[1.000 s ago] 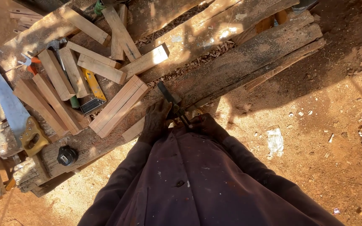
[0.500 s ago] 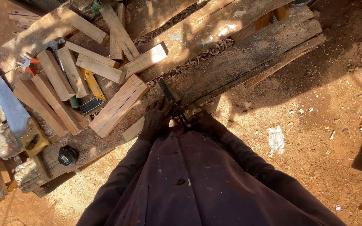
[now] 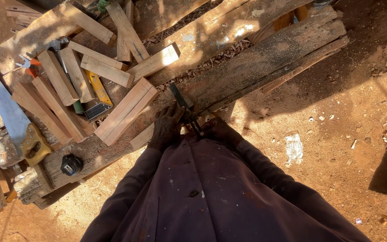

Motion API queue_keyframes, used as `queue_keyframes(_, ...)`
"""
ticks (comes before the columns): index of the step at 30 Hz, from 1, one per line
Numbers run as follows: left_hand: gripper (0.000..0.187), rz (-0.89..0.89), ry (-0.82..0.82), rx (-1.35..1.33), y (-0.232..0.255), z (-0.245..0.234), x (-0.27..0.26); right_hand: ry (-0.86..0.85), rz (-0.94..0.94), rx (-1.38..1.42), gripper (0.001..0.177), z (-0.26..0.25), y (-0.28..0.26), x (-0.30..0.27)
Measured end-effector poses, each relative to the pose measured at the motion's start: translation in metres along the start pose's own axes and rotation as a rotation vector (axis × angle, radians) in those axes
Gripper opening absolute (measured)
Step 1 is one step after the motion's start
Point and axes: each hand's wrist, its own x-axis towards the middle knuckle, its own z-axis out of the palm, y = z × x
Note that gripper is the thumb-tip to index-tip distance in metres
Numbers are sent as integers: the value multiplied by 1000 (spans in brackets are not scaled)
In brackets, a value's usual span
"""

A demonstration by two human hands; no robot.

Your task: Measuring and marking wooden blocks using a tape measure, pencil, and combination square on a workbench.

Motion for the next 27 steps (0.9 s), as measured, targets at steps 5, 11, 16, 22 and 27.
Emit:
queue_keyframes(5, 73, 7, 13, 3, 2, -5, 2, -19, -26, 89, 25, -4, 6, 5)
queue_keyframes(11, 74, 11, 59, -1, -4, 7, 1, -41, -47, 90, 20, -6, -1, 0)
queue_keyframes(16, 74, 14, 54, -22, -6, 7, 1, -55, -56, 164, 21, -8, -6, -3)
queue_keyframes(22, 73, -3, 50, -31, 0, -2, 1, -58, -55, 88, 18, -7, 0, 1)
queue_keyframes(27, 71, -31, -1, -66, -1, -1, 1, -86, -71, 106, 24, -9, -2, 1)
